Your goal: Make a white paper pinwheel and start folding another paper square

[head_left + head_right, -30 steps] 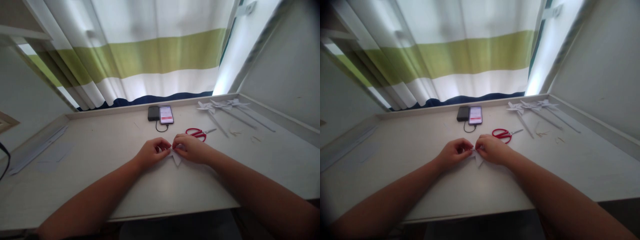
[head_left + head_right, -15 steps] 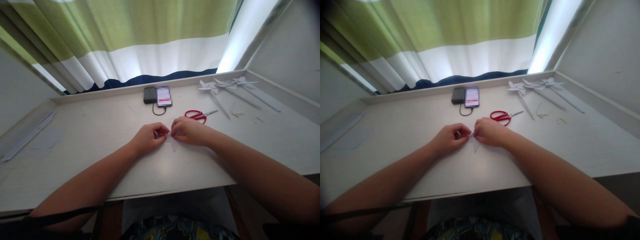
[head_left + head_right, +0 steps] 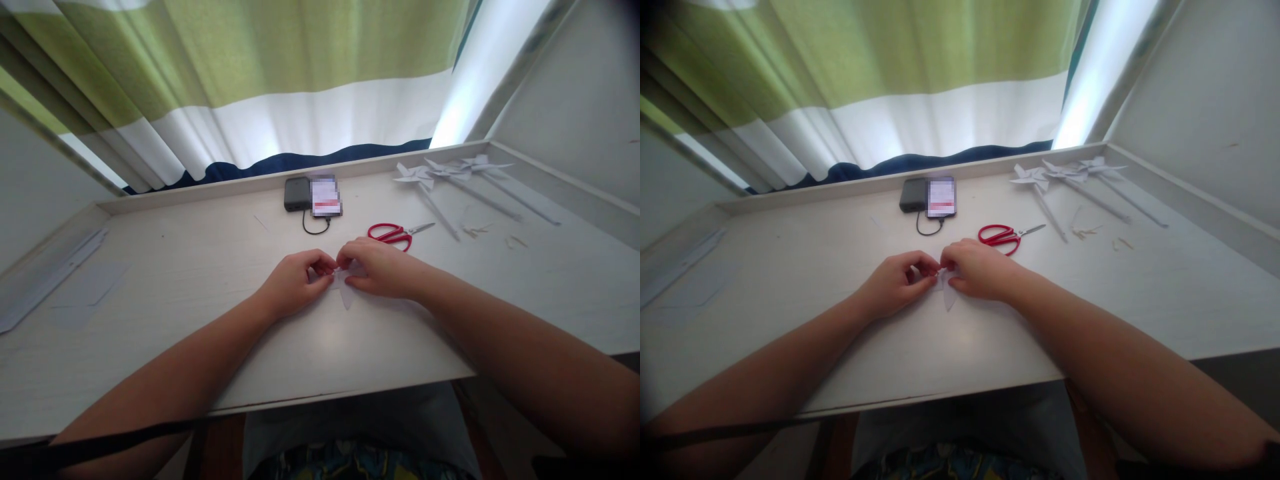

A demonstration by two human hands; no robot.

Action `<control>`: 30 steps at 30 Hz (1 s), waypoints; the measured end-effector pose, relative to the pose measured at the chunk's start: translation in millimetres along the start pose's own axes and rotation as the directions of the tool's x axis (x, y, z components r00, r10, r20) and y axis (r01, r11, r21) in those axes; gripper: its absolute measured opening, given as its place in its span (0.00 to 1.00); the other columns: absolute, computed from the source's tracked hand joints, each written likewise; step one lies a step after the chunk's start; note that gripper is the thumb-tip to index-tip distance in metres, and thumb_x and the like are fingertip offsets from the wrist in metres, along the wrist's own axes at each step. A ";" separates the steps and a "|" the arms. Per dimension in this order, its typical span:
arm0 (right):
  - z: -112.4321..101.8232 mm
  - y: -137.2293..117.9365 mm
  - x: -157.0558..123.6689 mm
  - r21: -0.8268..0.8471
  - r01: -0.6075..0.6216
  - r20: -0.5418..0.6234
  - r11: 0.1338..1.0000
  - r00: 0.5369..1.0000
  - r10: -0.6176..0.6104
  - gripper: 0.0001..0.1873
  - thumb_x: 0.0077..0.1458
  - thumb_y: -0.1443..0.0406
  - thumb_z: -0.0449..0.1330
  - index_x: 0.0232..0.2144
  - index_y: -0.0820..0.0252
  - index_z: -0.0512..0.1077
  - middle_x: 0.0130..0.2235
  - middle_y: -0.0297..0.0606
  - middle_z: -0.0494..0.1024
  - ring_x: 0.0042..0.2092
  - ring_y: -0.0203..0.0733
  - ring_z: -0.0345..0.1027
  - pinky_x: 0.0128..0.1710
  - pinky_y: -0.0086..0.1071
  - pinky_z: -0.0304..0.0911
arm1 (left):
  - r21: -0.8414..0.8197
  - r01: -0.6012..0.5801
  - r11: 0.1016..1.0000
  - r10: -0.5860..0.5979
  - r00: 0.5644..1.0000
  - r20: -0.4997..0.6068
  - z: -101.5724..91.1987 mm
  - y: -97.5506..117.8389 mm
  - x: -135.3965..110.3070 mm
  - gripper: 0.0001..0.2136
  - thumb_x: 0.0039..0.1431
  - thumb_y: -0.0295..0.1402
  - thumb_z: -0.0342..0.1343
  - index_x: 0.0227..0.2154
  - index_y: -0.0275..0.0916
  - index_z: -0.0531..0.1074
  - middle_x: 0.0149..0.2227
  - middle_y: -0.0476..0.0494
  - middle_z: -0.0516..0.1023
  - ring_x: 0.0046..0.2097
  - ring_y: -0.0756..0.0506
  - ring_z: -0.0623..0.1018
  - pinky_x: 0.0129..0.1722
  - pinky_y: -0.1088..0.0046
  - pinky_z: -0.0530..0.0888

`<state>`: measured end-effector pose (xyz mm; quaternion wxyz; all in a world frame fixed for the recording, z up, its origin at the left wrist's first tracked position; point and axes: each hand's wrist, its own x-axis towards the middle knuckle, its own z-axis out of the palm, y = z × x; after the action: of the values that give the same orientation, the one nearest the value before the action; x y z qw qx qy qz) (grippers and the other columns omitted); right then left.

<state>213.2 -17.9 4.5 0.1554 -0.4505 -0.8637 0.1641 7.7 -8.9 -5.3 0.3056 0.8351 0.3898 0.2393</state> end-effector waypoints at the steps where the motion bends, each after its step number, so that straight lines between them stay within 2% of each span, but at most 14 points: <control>1: 0.8 0.0 -0.1 0.005 0.000 -0.008 1.000 1.000 0.000 0.12 0.46 0.70 0.61 0.38 0.62 0.73 0.39 0.42 0.76 0.43 0.47 0.68 0.44 0.39 0.64 | 0.000 0.003 1.000 -0.003 1.000 -0.006 0.2 0.3 0.3 0.07 0.55 0.30 0.56 0.37 0.38 0.75 0.32 0.48 0.78 0.27 0.52 0.72 0.29 0.76 0.71; 7: 4.5 1.9 1.2 0.013 0.033 -0.032 0.999 0.999 -0.032 0.11 0.50 0.67 0.60 0.38 0.63 0.75 0.38 0.43 0.77 0.43 0.47 0.68 0.45 0.39 0.64 | -0.003 0.047 0.999 -0.047 0.999 -0.015 2.1 2.5 2.6 0.06 0.56 0.30 0.56 0.36 0.37 0.75 0.32 0.47 0.79 0.27 0.51 0.74 0.29 0.76 0.72; 12: 3.9 2.5 2.9 -0.007 0.083 -0.022 0.997 0.996 -0.083 0.11 0.51 0.69 0.60 0.38 0.63 0.76 0.38 0.43 0.77 0.43 0.47 0.68 0.46 0.39 0.63 | 0.057 0.075 0.996 -0.074 0.997 -0.015 3.7 3.1 3.2 0.06 0.55 0.29 0.56 0.35 0.38 0.75 0.31 0.47 0.79 0.28 0.51 0.75 0.30 0.75 0.72; 20: 5.3 4.2 4.3 0.016 0.075 -0.030 0.997 0.997 -0.075 0.10 0.52 0.71 0.59 0.36 0.61 0.79 0.37 0.42 0.78 0.41 0.45 0.68 0.45 0.36 0.63 | 0.125 0.079 0.989 -0.076 0.997 -0.032 5.4 2.9 4.3 0.04 0.55 0.30 0.56 0.33 0.39 0.75 0.30 0.49 0.79 0.30 0.49 0.76 0.30 0.75 0.72; 30: 8.1 7.3 6.0 -0.009 0.064 -0.029 0.998 0.998 -0.064 0.11 0.52 0.71 0.59 0.37 0.61 0.79 0.37 0.42 0.78 0.41 0.46 0.68 0.44 0.36 0.63 | 0.049 0.106 0.993 -0.103 0.993 -0.051 6.3 2.7 6.6 0.07 0.52 0.30 0.59 0.35 0.39 0.75 0.32 0.48 0.80 0.33 0.49 0.78 0.34 0.74 0.74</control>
<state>211.9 -10.1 -5.2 0.1716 -0.4255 -0.8760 0.1491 16.9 -7.0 -6.7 0.2868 0.8151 0.4462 0.2329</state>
